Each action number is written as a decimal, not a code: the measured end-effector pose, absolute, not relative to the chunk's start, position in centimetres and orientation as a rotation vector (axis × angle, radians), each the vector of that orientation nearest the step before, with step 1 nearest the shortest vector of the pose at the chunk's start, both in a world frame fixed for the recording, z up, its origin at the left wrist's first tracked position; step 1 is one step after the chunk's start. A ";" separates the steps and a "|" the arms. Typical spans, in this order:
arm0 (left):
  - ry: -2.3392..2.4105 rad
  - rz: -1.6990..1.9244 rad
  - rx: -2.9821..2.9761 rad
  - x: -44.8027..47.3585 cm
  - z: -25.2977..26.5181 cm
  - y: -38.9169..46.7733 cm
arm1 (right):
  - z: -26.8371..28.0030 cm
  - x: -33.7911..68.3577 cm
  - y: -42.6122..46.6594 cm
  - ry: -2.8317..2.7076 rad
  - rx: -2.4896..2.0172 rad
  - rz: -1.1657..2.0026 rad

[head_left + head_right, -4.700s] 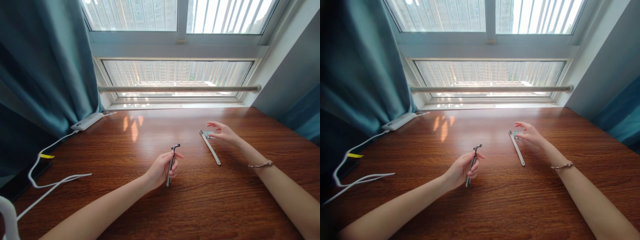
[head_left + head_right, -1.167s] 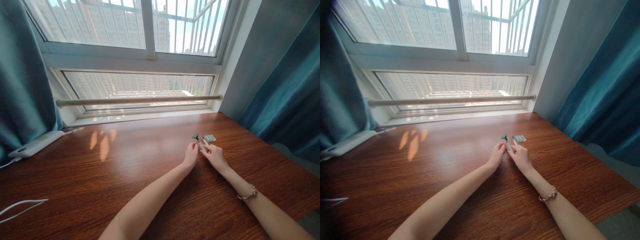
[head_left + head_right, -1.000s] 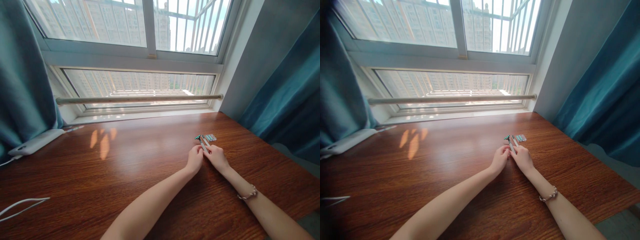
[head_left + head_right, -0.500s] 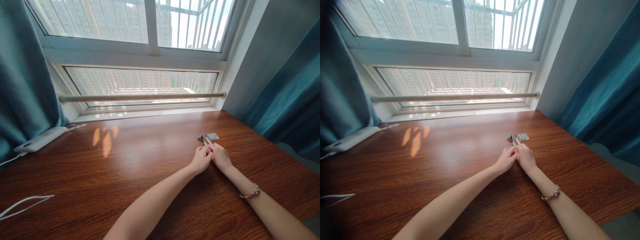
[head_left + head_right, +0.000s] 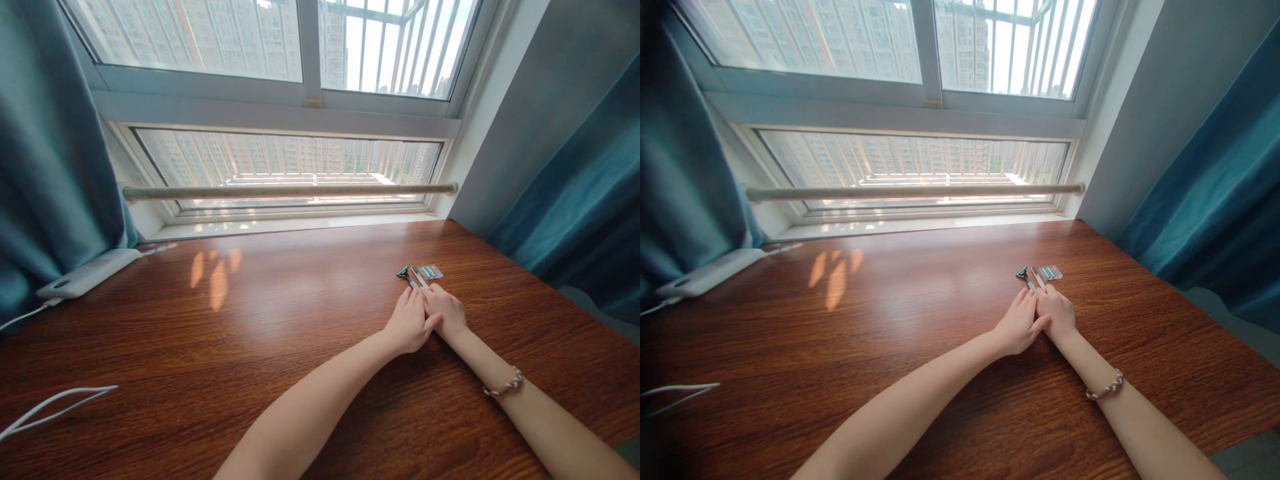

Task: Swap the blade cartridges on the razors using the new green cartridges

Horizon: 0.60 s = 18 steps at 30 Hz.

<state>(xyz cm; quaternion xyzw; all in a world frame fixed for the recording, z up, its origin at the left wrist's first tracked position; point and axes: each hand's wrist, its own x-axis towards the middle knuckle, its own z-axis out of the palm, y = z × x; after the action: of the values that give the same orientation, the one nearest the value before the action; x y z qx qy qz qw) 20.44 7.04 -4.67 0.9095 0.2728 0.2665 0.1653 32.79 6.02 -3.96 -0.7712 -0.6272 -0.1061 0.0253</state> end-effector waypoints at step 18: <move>0.421 0.565 3.239 7.8 -1.2 -4.2 | 2.4 32.4 2.0 -1.835 -1.909 -0.498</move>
<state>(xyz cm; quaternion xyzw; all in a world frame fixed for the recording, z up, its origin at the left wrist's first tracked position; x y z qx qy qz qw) 7.81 -4.21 -1.20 0.9735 0.1266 0.1698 -0.0863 32.37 2.01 2.44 -0.6908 -0.6642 -0.1804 0.2217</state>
